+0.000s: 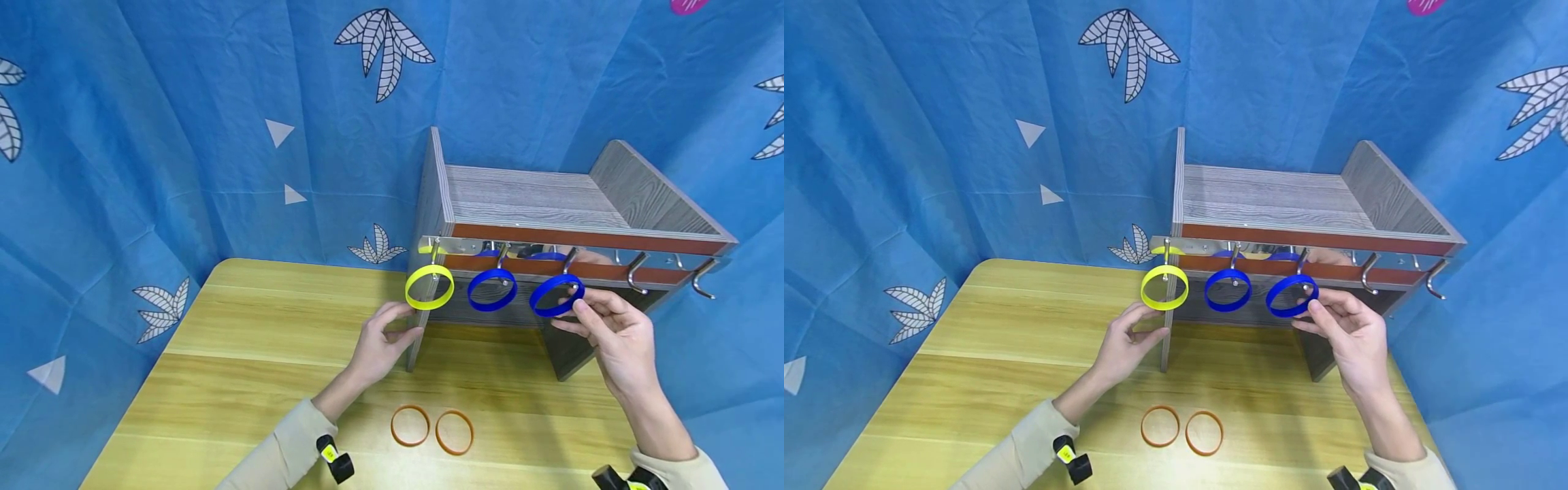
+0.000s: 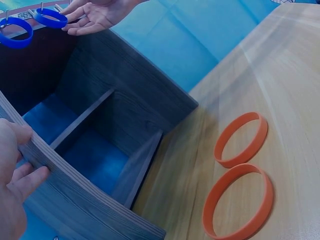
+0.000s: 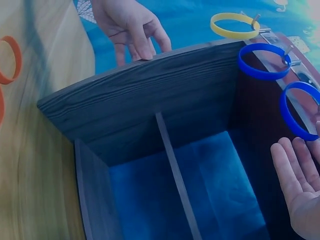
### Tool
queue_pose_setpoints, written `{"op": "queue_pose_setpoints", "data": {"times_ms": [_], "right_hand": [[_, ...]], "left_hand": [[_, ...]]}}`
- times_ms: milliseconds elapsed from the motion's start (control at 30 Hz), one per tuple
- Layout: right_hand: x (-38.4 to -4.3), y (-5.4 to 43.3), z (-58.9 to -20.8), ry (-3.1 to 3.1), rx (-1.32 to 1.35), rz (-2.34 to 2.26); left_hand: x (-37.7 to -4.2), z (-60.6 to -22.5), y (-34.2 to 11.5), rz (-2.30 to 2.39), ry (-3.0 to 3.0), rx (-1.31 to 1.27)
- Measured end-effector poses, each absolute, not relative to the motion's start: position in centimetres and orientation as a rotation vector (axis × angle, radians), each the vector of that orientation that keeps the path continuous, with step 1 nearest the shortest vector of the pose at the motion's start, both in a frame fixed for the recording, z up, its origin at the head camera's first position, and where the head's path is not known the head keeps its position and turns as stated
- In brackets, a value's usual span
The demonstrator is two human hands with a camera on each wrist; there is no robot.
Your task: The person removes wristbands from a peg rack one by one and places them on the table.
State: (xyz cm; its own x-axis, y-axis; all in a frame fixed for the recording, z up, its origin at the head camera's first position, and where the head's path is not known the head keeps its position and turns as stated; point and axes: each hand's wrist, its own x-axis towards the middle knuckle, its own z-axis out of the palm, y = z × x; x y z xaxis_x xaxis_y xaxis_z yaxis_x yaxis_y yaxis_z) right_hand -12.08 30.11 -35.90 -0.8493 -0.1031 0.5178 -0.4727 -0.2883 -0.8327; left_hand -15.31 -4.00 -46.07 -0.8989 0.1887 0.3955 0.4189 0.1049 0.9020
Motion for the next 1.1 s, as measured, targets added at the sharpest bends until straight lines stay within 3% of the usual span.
{"op": "queue_pose_setpoints", "data": {"times_ms": [567, 1100], "right_hand": [[-11.1, 29.8, -35.1, -1.768, 0.621, 2.156], [-10.9, 29.8, -34.7, -1.588, 0.722, 2.266]], "left_hand": [[-15.4, -46.1, -4.0, -1.896, -2.171, -0.622], [-15.4, -46.1, -4.0, -1.91, -2.186, -0.605]]}}
